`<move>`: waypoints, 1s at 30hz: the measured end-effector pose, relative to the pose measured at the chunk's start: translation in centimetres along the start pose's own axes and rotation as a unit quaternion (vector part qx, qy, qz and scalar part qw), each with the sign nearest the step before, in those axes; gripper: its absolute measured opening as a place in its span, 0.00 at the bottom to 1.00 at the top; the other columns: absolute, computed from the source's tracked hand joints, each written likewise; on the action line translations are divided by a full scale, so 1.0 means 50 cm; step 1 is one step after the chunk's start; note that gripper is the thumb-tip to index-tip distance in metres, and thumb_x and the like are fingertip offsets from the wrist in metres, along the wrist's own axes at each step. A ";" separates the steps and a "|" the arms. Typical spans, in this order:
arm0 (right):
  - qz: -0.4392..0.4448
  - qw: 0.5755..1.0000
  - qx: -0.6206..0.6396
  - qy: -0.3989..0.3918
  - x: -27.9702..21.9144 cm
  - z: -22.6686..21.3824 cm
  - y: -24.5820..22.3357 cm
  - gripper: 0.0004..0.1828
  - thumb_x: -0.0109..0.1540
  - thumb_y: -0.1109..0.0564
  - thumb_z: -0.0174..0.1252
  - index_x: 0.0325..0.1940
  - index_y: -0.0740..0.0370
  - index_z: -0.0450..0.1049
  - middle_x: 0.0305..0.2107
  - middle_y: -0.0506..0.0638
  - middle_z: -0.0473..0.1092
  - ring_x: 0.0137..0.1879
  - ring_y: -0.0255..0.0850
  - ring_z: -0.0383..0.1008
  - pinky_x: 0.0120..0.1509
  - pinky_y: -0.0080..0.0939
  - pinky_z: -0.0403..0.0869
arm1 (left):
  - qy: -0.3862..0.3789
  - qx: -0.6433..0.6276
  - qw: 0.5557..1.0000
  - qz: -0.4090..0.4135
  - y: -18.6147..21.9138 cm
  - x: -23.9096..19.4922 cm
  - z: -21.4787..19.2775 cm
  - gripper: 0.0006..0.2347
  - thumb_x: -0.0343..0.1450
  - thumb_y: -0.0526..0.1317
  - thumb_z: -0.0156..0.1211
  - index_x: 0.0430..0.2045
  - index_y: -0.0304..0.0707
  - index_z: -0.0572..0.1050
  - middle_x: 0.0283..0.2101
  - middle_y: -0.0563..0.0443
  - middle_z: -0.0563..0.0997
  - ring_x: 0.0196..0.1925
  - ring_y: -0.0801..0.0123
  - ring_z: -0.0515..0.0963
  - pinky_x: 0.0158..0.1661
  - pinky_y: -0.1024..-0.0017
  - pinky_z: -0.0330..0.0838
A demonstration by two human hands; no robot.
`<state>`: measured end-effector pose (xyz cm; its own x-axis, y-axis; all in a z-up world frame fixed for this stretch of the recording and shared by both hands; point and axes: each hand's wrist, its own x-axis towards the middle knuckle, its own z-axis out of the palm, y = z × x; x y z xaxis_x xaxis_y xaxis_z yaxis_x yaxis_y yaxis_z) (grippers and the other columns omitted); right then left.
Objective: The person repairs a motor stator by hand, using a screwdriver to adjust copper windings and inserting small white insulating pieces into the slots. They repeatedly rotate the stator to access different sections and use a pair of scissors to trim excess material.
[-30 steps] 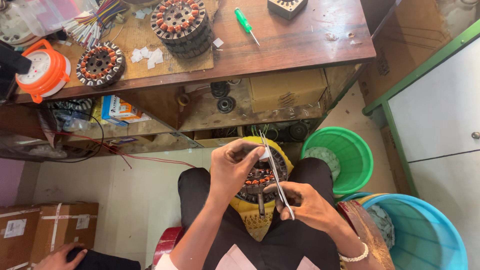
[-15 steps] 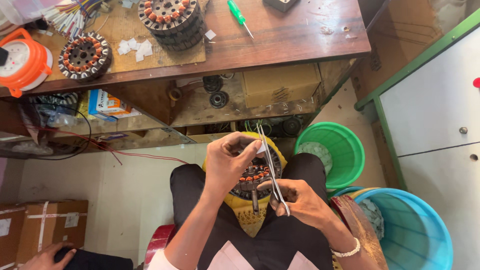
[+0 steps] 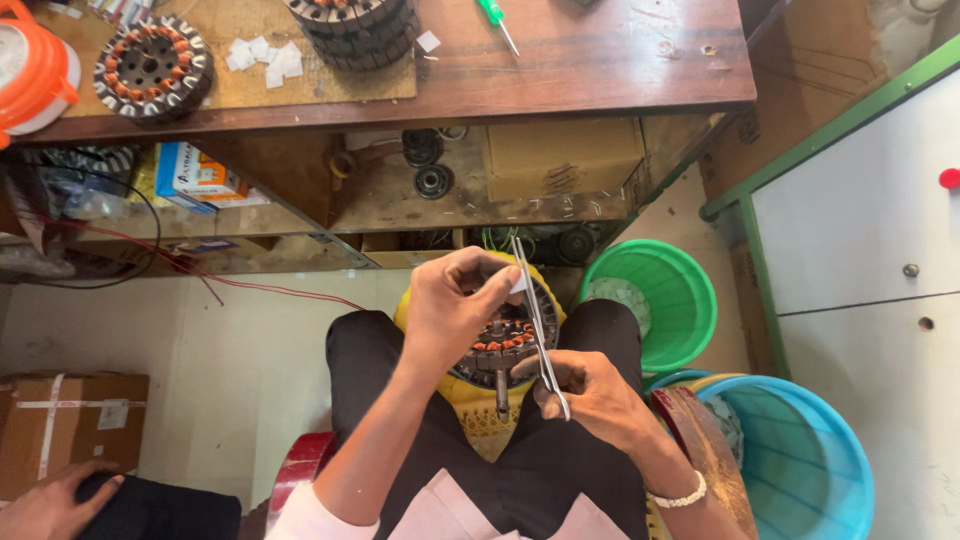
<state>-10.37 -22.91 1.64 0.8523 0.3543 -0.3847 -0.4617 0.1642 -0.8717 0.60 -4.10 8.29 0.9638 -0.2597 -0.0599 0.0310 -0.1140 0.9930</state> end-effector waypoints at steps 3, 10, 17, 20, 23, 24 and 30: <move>-0.011 0.998 -0.064 0.022 -0.002 -0.004 0.006 0.22 0.51 0.55 0.72 0.45 0.70 0.81 0.23 0.42 0.69 0.31 0.28 0.67 0.34 0.30 0.67 | -0.008 -0.008 1.000 0.018 -0.010 0.004 -0.007 0.06 0.71 0.36 0.66 0.32 0.29 0.83 0.27 0.55 0.85 0.29 0.85 0.82 0.28 0.84 0.74; -0.001 0.998 -0.044 0.036 0.004 -0.025 0.038 0.15 0.54 0.60 0.68 0.41 0.74 0.79 0.23 0.46 0.72 0.29 0.31 0.70 0.35 0.33 0.71 | -0.036 -0.041 0.998 -0.015 -0.027 0.021 -0.015 0.07 0.71 0.37 0.66 0.31 0.30 0.82 0.27 0.54 0.85 0.28 0.83 0.83 0.26 0.83 0.75; -0.043 0.956 -0.227 0.178 -0.009 -0.043 -0.081 0.20 0.57 0.58 0.66 0.53 0.65 0.79 0.29 0.48 0.78 0.35 0.32 0.77 0.42 0.32 0.76 | -0.053 -0.212 0.972 -0.088 -0.030 0.035 -0.037 0.07 0.74 0.38 0.57 0.40 0.34 0.73 0.36 0.49 0.87 0.38 0.77 0.87 0.24 0.78 0.77; 0.002 0.886 -0.416 0.203 0.000 -0.109 -0.199 0.22 0.58 0.58 0.67 0.57 0.60 0.78 0.32 0.51 0.81 0.37 0.36 0.81 0.43 0.34 0.76 | -0.112 -0.247 0.951 -0.146 -0.024 0.006 -0.090 0.07 0.74 0.40 0.52 0.41 0.36 0.68 0.39 0.47 0.88 0.37 0.71 0.89 0.21 0.77 0.74; 0.020 0.903 -0.389 0.183 0.038 -0.185 -0.296 0.30 0.55 0.59 0.65 0.62 0.55 0.72 0.31 0.54 0.80 0.33 0.40 0.82 0.34 0.42 0.82 | -0.166 -0.254 0.938 -0.166 -0.030 -0.038 -0.138 0.08 0.73 0.40 0.52 0.41 0.38 0.66 0.41 0.48 0.86 0.32 0.68 0.87 0.20 0.76 0.72; -0.006 0.880 -0.425 0.211 0.067 -0.206 -0.332 0.29 0.54 0.59 0.67 0.59 0.58 0.69 0.31 0.54 0.78 0.33 0.41 0.81 0.31 0.44 0.80 | -0.163 -0.243 0.943 -0.161 -0.039 -0.051 -0.148 0.08 0.73 0.40 0.53 0.40 0.37 0.68 0.41 0.50 0.85 0.32 0.69 0.87 0.21 0.76 0.74; -0.276 0.289 -0.885 0.239 0.274 -0.239 -0.490 0.32 0.48 0.38 0.80 0.35 0.65 0.74 0.30 0.57 0.77 0.34 0.52 0.76 0.36 0.50 0.76 | -0.079 -0.257 0.950 -0.158 -0.135 -0.174 -0.174 0.06 0.74 0.37 0.61 0.39 0.35 0.73 0.35 0.50 0.78 0.26 0.74 0.81 0.24 0.78 0.69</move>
<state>15.54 -33.08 14.12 0.8077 0.4875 0.3316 0.2661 -0.8033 0.5328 -5.70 7.26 2.97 0.8341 -0.4363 -0.3375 0.4766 0.2621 0.8392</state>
